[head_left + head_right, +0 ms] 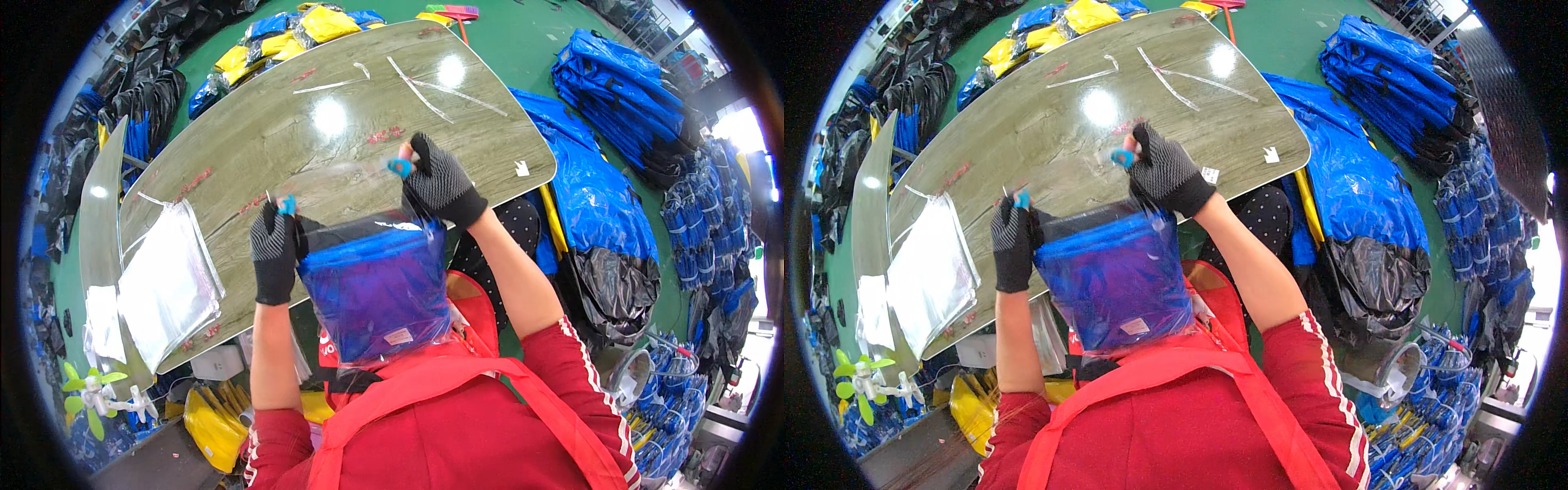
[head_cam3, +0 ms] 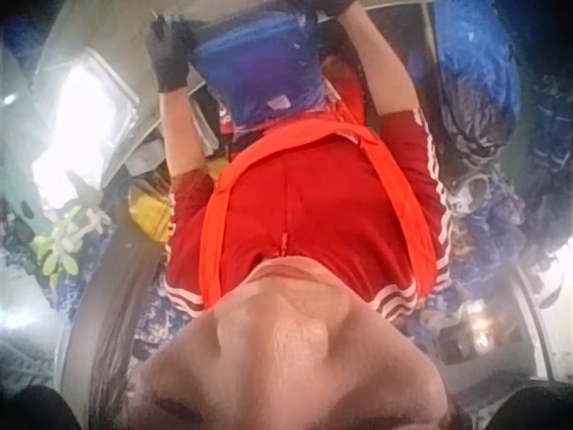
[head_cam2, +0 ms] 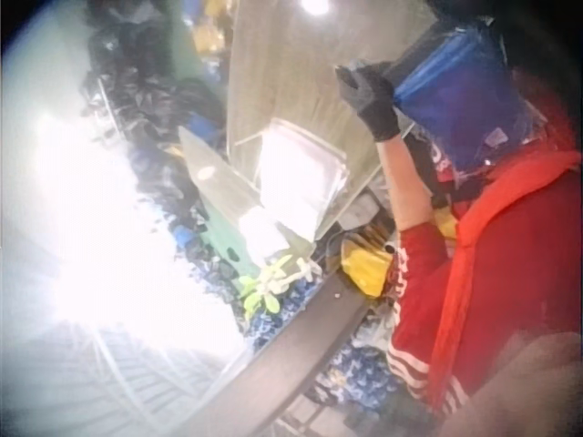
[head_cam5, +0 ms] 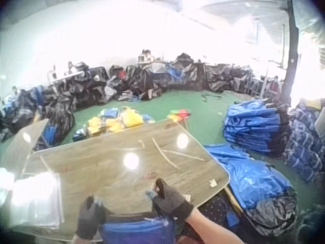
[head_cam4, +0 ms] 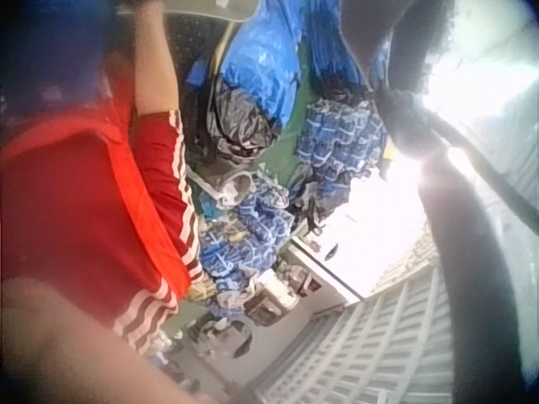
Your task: The person folds blue and yellow tarps on a table, then places each folded tarp into a clear plastic bag. The person repeats this process for multiple tarps, handling them one at a time.
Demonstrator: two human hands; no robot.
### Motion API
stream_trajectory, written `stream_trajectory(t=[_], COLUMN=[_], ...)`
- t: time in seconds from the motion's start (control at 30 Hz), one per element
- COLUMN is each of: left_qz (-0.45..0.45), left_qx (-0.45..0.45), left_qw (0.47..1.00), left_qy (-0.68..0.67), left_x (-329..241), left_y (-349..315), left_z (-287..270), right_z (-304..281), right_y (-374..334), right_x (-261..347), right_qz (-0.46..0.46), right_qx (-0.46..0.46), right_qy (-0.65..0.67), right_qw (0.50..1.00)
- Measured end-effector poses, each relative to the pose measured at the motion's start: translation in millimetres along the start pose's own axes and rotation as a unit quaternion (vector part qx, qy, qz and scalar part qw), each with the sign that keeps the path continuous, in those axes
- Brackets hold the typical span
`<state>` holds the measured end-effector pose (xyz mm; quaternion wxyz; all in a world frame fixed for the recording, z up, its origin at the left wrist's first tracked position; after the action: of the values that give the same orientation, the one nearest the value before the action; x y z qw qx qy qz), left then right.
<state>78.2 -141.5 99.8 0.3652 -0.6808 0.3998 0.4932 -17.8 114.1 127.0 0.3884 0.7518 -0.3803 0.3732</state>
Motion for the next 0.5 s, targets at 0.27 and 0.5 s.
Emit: stream_trajectory(t=[0.27,0.5], left_qz=[0.224,-0.047], left_qx=[0.260,0.246], left_qw=[0.919,0.957], left_qy=[-0.195,-0.148], left_x=[-192,-99], left_y=[-54,-20], left_z=[14,48], right_z=[-42,28], right_y=[83,87], right_x=[88,81], right_qz=[-0.257,-0.119], right_qx=[-0.185,-0.033], right_qy=[0.179,0.467], right_qw=[0.932,0.875])
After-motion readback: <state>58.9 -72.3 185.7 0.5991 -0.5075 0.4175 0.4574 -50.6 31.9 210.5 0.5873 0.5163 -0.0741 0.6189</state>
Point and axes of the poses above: each hand's wrist, its own y-axis towards the middle knuckle, its own z-axis out of the palm, x = y × z, the point moved 10 cm from there along y, towards the middle knuckle, and after that the axes turned 4 degrees about -z, right-handed, at the moved point
